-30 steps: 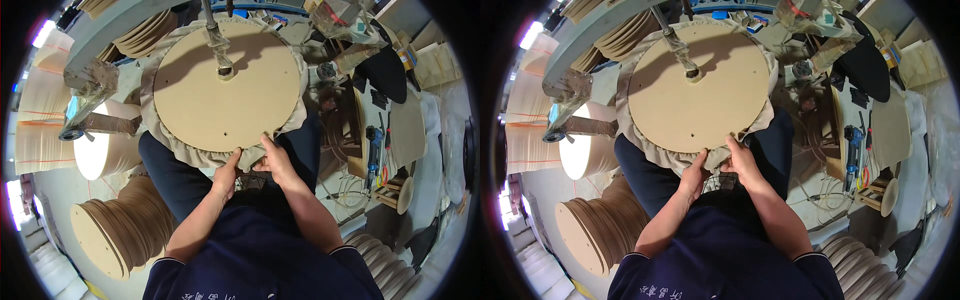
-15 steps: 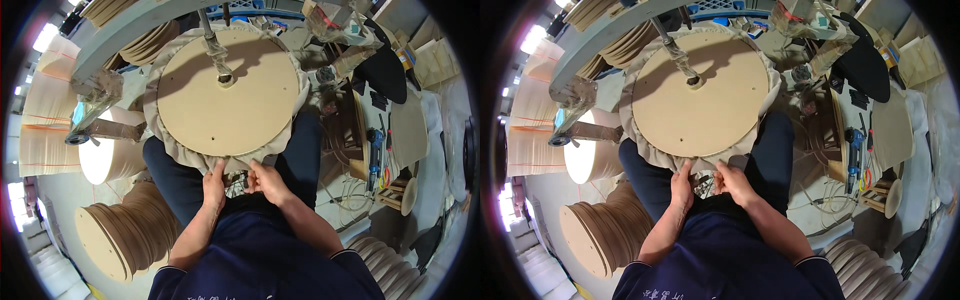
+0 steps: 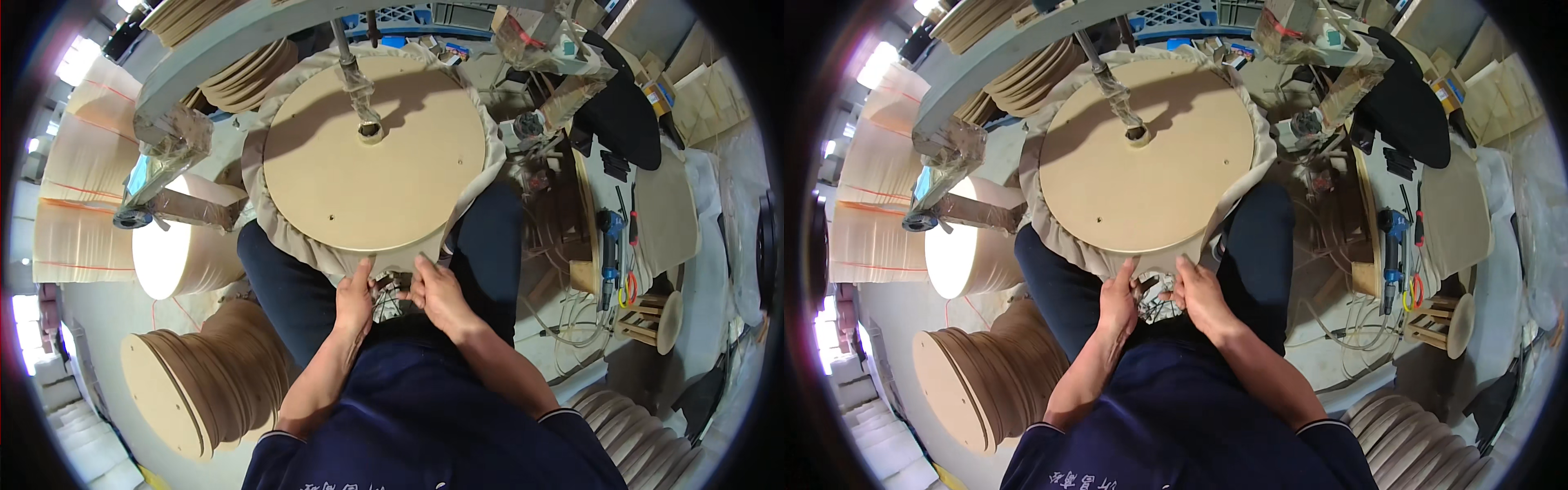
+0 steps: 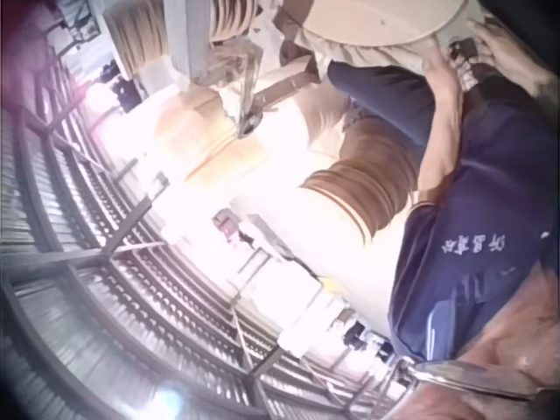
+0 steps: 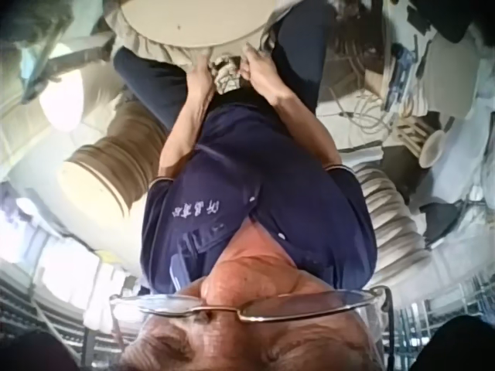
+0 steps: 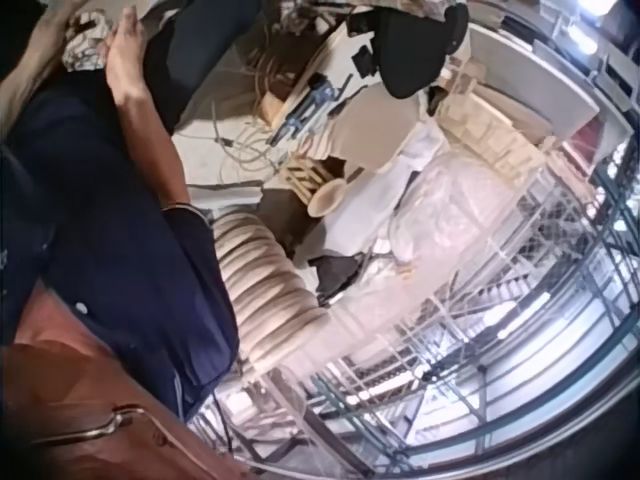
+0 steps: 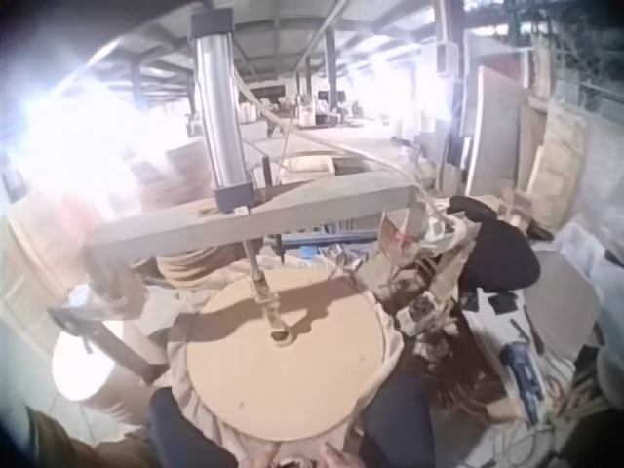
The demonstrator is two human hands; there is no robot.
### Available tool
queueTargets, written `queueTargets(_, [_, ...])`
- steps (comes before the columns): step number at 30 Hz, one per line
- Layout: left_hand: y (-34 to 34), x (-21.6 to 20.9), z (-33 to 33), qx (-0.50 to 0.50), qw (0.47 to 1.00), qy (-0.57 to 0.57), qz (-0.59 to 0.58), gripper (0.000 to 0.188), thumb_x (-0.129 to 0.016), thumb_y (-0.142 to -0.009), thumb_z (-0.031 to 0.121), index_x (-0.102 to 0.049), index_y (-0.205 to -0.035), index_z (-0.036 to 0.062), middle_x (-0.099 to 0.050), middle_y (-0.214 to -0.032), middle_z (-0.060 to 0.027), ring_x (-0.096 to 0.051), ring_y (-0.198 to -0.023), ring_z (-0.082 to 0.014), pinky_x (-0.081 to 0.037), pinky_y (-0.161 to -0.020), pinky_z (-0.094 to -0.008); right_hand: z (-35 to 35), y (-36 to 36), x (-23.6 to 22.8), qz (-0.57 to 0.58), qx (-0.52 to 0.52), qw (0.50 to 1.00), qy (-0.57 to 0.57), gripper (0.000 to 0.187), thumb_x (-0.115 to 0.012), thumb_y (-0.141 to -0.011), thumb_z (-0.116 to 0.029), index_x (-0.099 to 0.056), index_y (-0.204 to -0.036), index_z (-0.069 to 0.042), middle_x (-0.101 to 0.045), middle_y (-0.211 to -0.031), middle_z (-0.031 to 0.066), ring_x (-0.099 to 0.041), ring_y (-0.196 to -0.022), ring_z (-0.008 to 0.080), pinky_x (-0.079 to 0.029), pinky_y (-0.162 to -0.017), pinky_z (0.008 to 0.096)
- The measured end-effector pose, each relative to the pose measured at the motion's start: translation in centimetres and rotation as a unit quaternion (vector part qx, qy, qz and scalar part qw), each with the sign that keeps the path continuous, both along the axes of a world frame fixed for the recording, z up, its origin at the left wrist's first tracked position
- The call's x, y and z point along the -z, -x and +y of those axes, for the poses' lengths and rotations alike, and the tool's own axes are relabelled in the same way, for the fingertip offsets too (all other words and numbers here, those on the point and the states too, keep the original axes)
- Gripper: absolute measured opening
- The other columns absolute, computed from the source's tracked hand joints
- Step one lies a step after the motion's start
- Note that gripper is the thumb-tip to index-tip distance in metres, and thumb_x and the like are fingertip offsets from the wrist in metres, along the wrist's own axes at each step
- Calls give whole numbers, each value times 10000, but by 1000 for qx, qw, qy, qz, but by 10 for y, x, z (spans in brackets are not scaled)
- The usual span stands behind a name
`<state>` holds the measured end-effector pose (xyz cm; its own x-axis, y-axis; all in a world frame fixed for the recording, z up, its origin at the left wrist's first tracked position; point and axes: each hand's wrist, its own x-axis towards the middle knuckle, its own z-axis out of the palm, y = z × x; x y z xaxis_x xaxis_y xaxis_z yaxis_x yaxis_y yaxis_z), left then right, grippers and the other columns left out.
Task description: The recorder pulls fabric tight over a foam-padded cushion and uses a pneumatic staple gun to secure it to a wooden base.
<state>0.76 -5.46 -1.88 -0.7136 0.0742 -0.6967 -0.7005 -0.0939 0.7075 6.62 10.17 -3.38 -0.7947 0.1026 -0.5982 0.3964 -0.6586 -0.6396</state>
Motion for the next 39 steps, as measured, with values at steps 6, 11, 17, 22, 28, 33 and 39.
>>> queueTargets(6, [5,5,-4,-49,998,2,39,433,-645,-1024,366,-543,-684,118,-469,-571,52,-412,-485,-71,-293,-476,-256,3,-1,-9,-62,-109,992,-14,449,-527,-1069,-479,-581,-898,-67,-586,-700,36,-589,-558,156,-611,-699,402])
queueTargets(11, [10,15,16,-4,996,-79,-38,496,-715,-981,397,-655,-1162,-61,-666,-988,-69,-567,-760,-120,-483,-663,-326,31,32,-8,-109,-33,987,-109,534,-605,-1000,-546,-625,-1074,-18,-633,-780,56,-619,-579,155,-599,-648,359])
queueTargets(17, [9,12,11,45,999,-3,-18,486,-636,-1025,434,-572,-711,69,-503,-623,4,-435,-557,-102,-314,-522,-277,24,22,2,-49,17,996,-72,368,-542,-1078,-387,-607,-943,-50,-434,-599,-21,-431,-475,123,-612,-741,434])
queueTargets(22, [-2,14,-9,4,999,-20,46,488,-639,-1025,423,-552,-685,84,-497,-608,22,-421,-544,-94,-324,-532,-270,7,3,-6,8,9,999,-47,445,-487,-1103,-386,-475,-747,-120,-406,-579,-22,-409,-473,115,-596,-827,437])
queueTargets(28, [5,22,-27,-18,998,-23,60,359,-651,-1022,385,-655,-917,41,-636,-790,-40,-549,-652,-122,-443,-606,-280,12,-11,-6,-38,-107,993,-5,421,-522,-1078,-440,-590,-912,-59,-596,-731,42,-593,-568,156,-603,-746,380])
queueTargets(33, [13,11,12,31,995,-74,-57,451,-663,-1017,382,-616,-1234,-10,-692,-1034,-95,-637,-866,-182,-524,-779,-354,33,20,-18,-67,-58,990,-105,605,-589,-976,-622,-644,-1031,-22,-670,-859,67,-654,-654,148,-602,-688,350])
queueTargets(39, [-1,-5,40,-53,995,-71,48,485,-656,-1019,384,-646,-1133,-87,-678,-936,-65,-592,-750,-138,-501,-700,-314,38,22,8,-8,-16,999,-46,435,-549,-1055,-460,-640,-988,-40,-543,-670,-6,-547,-561,123,-603,-689,379])
